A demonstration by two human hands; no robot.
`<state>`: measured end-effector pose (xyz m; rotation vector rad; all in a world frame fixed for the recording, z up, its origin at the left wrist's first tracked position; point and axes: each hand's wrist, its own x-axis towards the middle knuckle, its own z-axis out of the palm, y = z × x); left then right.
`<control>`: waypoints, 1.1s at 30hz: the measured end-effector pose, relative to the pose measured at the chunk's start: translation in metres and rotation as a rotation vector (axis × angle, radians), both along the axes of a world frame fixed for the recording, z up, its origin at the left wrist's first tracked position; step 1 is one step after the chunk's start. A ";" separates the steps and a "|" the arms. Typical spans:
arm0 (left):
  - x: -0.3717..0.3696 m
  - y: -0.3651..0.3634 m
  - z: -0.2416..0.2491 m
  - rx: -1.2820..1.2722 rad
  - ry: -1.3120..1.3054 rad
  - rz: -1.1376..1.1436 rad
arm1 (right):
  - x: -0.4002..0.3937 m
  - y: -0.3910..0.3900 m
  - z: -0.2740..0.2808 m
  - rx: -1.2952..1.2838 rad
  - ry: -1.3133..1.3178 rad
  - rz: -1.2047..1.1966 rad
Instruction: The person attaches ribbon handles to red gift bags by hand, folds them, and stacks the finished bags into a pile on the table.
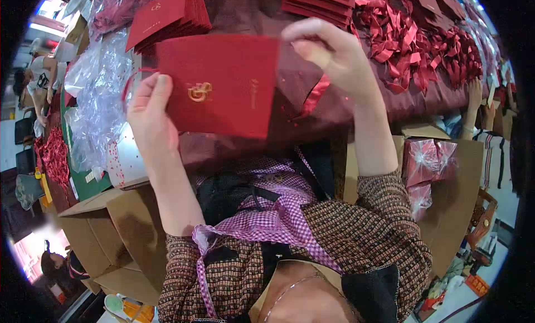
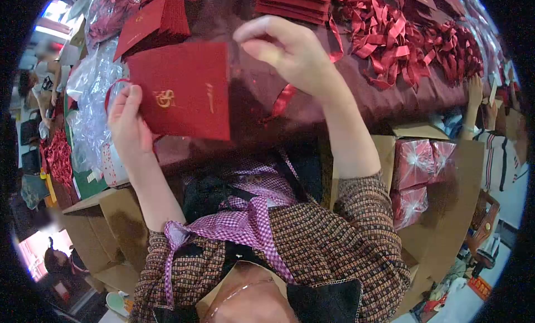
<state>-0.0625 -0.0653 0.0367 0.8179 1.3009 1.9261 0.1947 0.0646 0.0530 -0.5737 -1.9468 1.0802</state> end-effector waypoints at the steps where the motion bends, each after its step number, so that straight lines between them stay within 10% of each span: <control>1: -0.007 -0.001 0.002 -0.025 -0.086 0.012 | 0.012 -0.005 -0.001 -0.072 -0.073 -0.016; 8: -0.010 0.002 -0.009 -0.188 -0.089 -0.001 | 0.039 -0.043 -0.034 0.363 -0.538 0.113; 33: 0.021 0.001 0.004 -0.226 0.048 -0.112 | 0.030 -0.039 -0.045 0.421 -0.353 -0.107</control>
